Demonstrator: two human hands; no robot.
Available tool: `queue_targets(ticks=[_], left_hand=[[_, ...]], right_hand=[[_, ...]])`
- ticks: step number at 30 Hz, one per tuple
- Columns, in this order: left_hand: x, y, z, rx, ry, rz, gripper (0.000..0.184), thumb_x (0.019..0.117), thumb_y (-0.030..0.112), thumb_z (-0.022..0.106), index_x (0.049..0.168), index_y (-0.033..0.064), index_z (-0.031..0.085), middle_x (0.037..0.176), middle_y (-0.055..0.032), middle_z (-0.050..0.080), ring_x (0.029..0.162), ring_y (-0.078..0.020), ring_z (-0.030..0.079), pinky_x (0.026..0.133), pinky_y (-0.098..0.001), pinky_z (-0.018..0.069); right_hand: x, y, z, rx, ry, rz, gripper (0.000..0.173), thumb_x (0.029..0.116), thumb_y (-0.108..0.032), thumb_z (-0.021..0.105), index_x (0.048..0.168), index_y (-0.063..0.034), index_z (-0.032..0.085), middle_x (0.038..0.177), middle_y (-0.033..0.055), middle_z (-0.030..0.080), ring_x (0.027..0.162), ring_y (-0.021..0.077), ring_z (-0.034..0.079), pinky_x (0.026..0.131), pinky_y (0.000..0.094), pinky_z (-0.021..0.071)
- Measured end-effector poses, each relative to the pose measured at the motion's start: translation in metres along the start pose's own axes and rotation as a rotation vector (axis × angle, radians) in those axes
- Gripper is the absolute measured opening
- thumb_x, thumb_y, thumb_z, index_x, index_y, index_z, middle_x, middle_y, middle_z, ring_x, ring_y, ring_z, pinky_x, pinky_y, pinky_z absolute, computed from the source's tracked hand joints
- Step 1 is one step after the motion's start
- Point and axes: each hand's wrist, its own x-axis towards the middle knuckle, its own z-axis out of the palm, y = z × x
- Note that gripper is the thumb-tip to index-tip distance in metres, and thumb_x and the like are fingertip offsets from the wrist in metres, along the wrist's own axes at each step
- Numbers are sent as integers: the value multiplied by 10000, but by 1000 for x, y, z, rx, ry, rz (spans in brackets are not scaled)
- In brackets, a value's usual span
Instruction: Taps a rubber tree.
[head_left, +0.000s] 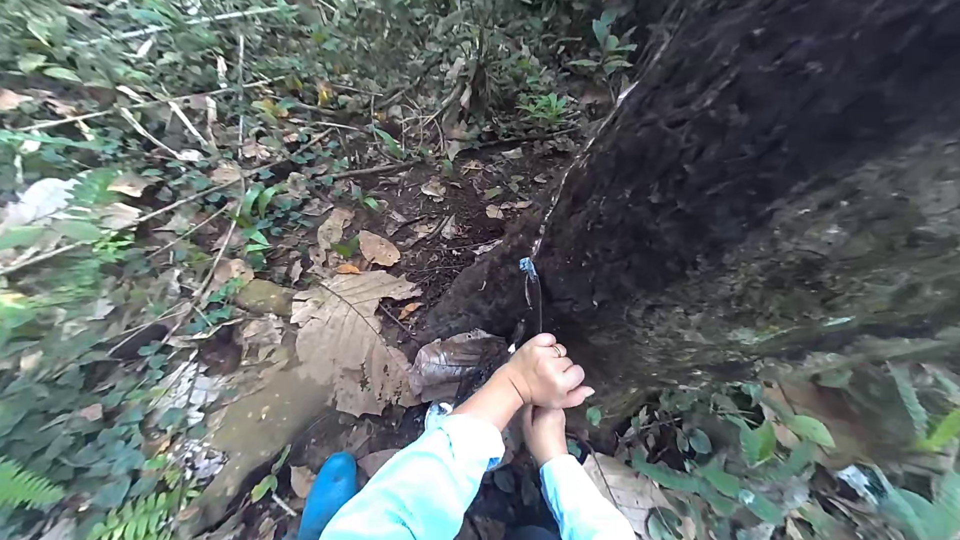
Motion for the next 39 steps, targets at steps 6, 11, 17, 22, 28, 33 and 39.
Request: queue_targets(ticks=[6,11,17,22,28,33,39], left_hand=[[-4,0,14,57,74,-26,438,939,300,578,532,139,546,470,-3,525,484,-168,530,628,-322,417],[2,7,15,58,95,-84,436,935,286,598,528,142,540,465,0,512,479,-162,513,629,-317,410],[7,15,11,25,93,-120,430,930,267,605,528,137,529,458,-2,500,464,-161,503,618,-323,410],[1,43,7,-88,-19,-204,393,916,259,649,553,116,599,491,-22,570,485,-174,583,587,-351,477],[-5,66,24,-142,35,-167,359,900,243,652,567,126,584,505,-15,565,506,-167,575,567,-336,452],[11,34,38,-5,79,-158,400,913,262,641,542,131,569,489,-13,562,488,-166,566,592,-329,450],[6,32,44,34,110,-119,419,923,257,630,533,137,534,473,-5,525,469,-157,528,566,-314,422]], right_hand=[[5,16,7,-29,-5,-66,280,884,-64,607,1053,130,718,1048,324,717,1027,504,703,905,639,538],[4,17,-4,-25,-14,-85,261,878,-53,607,1032,127,717,994,296,733,957,470,729,861,617,566],[-4,13,-13,-56,41,-106,278,872,-86,582,1015,111,715,945,262,743,897,416,752,806,558,599],[-28,18,-30,-76,-71,-8,273,878,-67,590,1017,136,709,953,299,732,906,472,734,826,616,577],[-45,53,-43,-129,-43,-64,257,854,-96,618,937,118,735,901,275,743,859,449,745,798,627,575],[4,58,-37,-78,-72,-110,279,879,-91,613,1012,127,724,966,287,740,934,456,737,856,617,570],[7,63,-30,-72,-117,-83,258,886,-80,625,1020,110,738,1005,299,735,985,484,720,896,649,542]])
